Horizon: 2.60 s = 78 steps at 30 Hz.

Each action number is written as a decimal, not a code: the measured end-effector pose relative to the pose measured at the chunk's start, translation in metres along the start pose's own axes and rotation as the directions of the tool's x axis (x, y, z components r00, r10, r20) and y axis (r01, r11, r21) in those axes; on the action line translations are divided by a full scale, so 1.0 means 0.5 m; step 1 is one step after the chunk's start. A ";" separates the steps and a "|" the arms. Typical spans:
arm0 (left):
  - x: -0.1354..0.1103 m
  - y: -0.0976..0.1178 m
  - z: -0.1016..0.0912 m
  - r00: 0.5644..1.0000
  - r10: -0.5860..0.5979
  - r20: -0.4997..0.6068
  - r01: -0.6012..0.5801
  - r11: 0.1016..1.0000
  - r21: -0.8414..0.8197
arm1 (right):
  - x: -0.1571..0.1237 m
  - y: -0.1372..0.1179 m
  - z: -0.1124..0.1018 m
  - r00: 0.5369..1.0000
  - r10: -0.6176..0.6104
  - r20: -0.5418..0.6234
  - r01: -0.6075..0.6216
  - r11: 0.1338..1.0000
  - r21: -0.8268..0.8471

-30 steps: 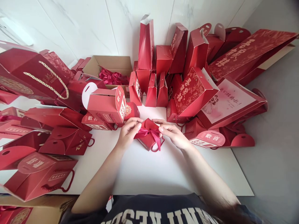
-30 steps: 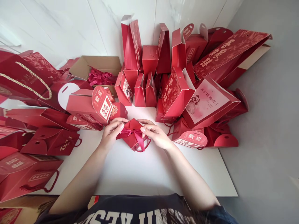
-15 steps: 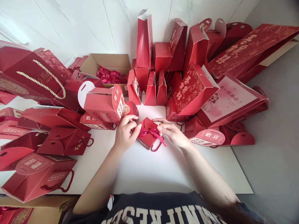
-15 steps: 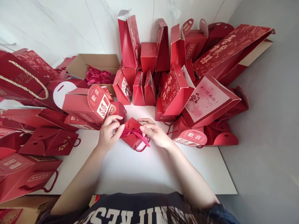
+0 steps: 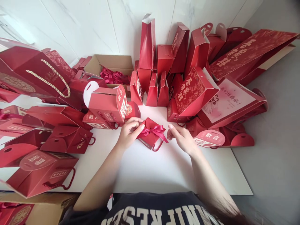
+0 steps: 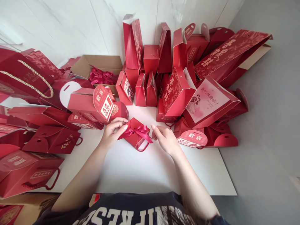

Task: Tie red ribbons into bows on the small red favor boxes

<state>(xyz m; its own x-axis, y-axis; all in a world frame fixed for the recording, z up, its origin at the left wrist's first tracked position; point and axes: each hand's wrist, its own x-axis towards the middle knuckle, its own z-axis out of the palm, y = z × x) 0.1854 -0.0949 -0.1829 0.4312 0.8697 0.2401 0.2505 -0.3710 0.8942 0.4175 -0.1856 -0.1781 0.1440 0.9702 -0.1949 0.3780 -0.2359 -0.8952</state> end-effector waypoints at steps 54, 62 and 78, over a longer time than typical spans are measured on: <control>-0.015 0.002 0.064 0.946 -0.323 -0.037 0.258 0.816 -0.516 | -0.020 0.015 0.017 0.841 -0.541 -0.004 0.536 0.833 -0.137; -0.012 0.009 0.062 0.942 -0.330 0.060 0.297 0.739 -0.604 | -0.017 0.025 0.000 0.735 -0.678 -0.005 0.652 0.709 -0.269; -0.011 -0.005 0.049 0.947 -0.310 0.087 0.306 0.783 -0.542 | -0.016 -0.006 0.018 0.991 -0.131 0.008 0.124 0.954 0.274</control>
<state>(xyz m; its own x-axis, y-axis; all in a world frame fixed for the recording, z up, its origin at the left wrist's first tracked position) 0.2036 -0.1069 -0.1956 0.4057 0.9102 -0.0828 -0.1417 0.1521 0.9781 0.4070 -0.1924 -0.1776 0.0860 0.9931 -0.0794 0.1282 -0.0900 -0.9876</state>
